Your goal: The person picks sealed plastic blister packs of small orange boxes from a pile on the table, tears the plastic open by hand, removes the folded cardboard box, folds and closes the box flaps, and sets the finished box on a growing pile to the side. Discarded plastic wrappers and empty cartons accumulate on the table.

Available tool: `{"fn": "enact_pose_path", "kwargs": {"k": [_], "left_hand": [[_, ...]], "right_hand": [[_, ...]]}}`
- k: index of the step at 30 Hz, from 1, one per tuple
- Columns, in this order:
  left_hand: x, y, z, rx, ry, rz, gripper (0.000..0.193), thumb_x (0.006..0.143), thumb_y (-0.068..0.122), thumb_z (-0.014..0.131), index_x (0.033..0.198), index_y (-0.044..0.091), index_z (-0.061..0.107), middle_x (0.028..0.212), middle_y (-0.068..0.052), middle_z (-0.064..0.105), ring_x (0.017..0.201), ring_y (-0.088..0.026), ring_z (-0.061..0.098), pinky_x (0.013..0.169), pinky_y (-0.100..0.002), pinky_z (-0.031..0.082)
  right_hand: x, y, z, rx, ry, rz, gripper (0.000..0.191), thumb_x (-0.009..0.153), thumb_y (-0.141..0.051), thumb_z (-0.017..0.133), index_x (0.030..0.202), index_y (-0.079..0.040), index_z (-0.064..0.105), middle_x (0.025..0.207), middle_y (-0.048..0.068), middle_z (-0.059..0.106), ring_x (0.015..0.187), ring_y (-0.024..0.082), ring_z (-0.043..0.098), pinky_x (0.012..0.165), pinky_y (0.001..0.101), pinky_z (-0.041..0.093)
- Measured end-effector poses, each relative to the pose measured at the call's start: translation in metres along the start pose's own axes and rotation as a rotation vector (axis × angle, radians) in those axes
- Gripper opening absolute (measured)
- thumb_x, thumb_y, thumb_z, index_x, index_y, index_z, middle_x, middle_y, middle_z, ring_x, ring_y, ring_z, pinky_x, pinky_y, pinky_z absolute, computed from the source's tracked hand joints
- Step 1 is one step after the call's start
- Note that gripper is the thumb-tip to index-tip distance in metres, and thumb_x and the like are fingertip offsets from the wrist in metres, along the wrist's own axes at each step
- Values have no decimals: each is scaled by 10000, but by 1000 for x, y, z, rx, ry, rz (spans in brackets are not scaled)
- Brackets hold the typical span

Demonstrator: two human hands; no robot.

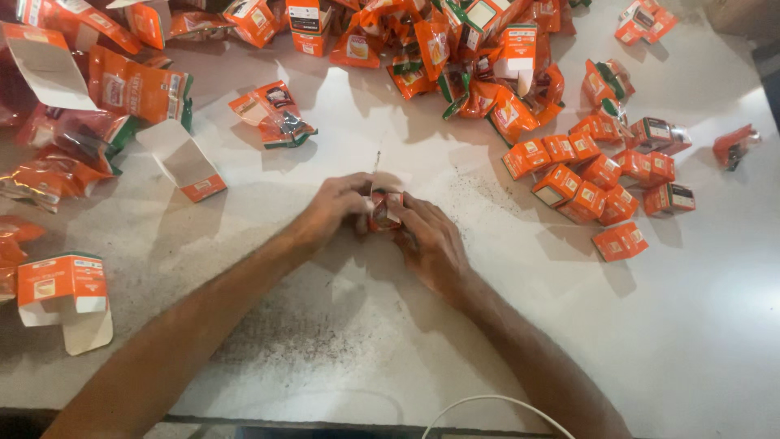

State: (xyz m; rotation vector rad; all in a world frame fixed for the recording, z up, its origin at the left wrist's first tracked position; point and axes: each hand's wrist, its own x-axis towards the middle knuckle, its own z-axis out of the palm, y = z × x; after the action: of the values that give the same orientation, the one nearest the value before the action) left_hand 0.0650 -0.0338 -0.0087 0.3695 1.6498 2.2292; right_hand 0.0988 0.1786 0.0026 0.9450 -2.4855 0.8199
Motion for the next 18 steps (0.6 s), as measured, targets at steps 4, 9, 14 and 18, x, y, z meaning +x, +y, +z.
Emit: {"fn": "enact_pose_path", "kwargs": {"k": [4,9,14,18], "left_hand": [[11,0,-7,4,82,-113,183,961,93,609,1062,6,735,802,-71,712,596,-98,636,561,-277,559],[10,-5,12,356,179,-49,137,970,30,659,1087,-30,694,868,-151,670,683,-186,644,575,-362,529],[-9,2,12,796,-16,744,342,848,-51,690,1186,3,687,1298,-193,691,1259,-342,651,1056,-411,554],[-10,4,10,951,-77,738,374,762,-21,757,1125,-12,668,1340,-228,647,1309,-396,590,1060,-435,516]], "right_hand": [[2,-1,0,11,6,5,525,746,12,832,1233,-28,641,1313,170,662,1090,365,673,926,444,553],[0,1,2,64,73,9,458,755,24,815,1179,-29,650,1301,195,654,1098,406,676,888,446,574],[-8,12,4,216,-11,259,504,845,-10,804,1216,-45,465,1129,186,699,1013,423,709,806,452,570],[-12,23,8,236,27,185,628,834,24,772,1264,-47,320,1188,235,685,1038,432,705,826,453,568]]}}
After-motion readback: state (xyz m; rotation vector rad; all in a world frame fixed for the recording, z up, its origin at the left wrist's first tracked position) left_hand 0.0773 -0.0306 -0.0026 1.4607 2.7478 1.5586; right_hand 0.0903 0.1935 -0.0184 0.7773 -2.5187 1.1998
